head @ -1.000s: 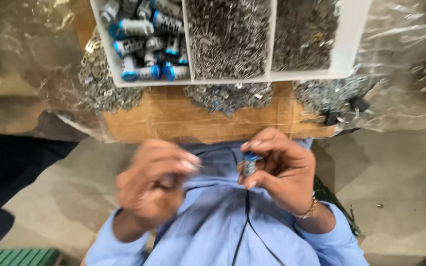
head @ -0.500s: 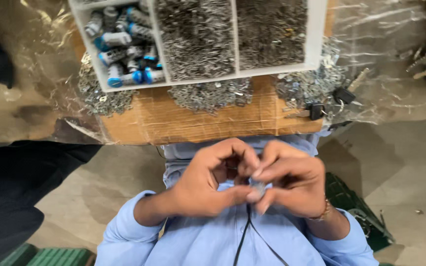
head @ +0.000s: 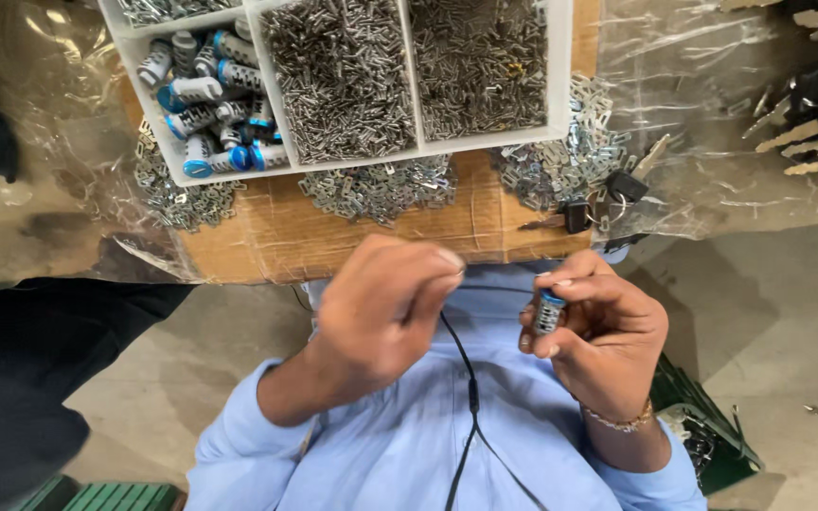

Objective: The person repeatedly picks up small metal key pins from a pile on the table and inserts them into a small cylindrical container with a blue cap. They hold the container in one hand and use the other to place the pins inside, repeating this action throughout the clip.

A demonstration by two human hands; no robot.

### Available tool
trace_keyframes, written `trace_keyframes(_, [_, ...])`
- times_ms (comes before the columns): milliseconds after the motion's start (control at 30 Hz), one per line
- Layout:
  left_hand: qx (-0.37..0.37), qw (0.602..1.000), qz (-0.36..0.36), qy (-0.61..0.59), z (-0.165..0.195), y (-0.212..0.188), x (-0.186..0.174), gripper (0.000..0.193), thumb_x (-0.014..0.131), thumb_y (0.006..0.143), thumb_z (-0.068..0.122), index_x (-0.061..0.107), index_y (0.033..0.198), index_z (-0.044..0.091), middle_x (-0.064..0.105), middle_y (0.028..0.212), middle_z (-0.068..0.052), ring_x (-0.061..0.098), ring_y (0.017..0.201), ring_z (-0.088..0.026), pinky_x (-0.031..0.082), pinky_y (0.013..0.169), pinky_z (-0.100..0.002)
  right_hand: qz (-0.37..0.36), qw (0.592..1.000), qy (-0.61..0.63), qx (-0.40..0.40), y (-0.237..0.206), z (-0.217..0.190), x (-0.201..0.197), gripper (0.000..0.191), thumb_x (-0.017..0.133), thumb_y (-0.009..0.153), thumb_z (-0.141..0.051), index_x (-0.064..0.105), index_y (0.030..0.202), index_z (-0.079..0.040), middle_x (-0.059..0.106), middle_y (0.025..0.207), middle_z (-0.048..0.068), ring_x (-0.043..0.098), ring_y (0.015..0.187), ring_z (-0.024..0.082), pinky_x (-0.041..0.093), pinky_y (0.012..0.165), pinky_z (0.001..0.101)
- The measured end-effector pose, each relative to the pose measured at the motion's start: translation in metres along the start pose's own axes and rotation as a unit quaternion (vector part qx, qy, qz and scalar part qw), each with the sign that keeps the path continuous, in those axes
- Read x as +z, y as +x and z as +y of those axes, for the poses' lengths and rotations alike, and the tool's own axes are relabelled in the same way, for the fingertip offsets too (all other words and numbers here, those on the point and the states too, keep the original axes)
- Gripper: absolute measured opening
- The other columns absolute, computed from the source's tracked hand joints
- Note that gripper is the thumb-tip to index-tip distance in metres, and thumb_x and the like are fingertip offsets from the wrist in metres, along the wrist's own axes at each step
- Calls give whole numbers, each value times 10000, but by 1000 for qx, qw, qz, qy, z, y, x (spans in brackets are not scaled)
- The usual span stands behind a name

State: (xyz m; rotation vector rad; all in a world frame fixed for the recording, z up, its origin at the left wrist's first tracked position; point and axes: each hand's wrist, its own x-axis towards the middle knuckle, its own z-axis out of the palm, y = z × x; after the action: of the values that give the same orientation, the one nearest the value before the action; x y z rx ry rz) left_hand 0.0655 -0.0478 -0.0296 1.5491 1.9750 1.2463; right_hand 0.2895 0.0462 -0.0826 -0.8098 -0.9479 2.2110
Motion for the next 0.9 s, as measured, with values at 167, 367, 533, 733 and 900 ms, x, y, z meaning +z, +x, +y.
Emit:
trace_keyframes(167, [-85,979,1,-184,10,-12,-2,182,780,922,-34,723,1071,54,736,1034,-72,736,925,-230,594,816,-326,-38,998,-41,20,9,5,12,406,806,794,158,667,1162,54,624,1216,210,734,929,235,688,737,330])
trace_keyframes(367, [-100,972,-9,-210,11,-20,7,232,847,872,25,740,1061,107,710,1053,-34,632,937,-201,533,803,-295,-41,989,-139,-3,13,9,18,422,868,742,147,718,1121,39,647,1118,169,655,866,113,568,678,172])
trace_keyframes(533, [-83,976,-15,-202,11,-11,3,235,843,876,17,727,1061,104,704,1059,-23,634,978,-211,536,807,-299,-41,993,-109,-14,13,15,19,402,887,726,101,712,1078,16,655,1126,144,683,1006,157,586,688,191])
trace_keyframes(733, [-188,922,-98,-323,19,-8,-1,237,814,838,18,710,1039,90,520,1007,-8,541,890,-119,477,773,-256,-147,979,-130,-49,14,10,3,335,921,744,9,744,1029,13,687,1056,108,690,978,175,571,892,269])
trace_keyframes(900, [-335,822,-186,-421,25,9,11,341,834,828,59,679,1130,87,518,914,-7,472,752,-95,398,650,-246,-146,987,-61,-18,13,-7,-17,359,905,770,-27,746,1086,35,686,1071,141,678,998,200,569,900,288])
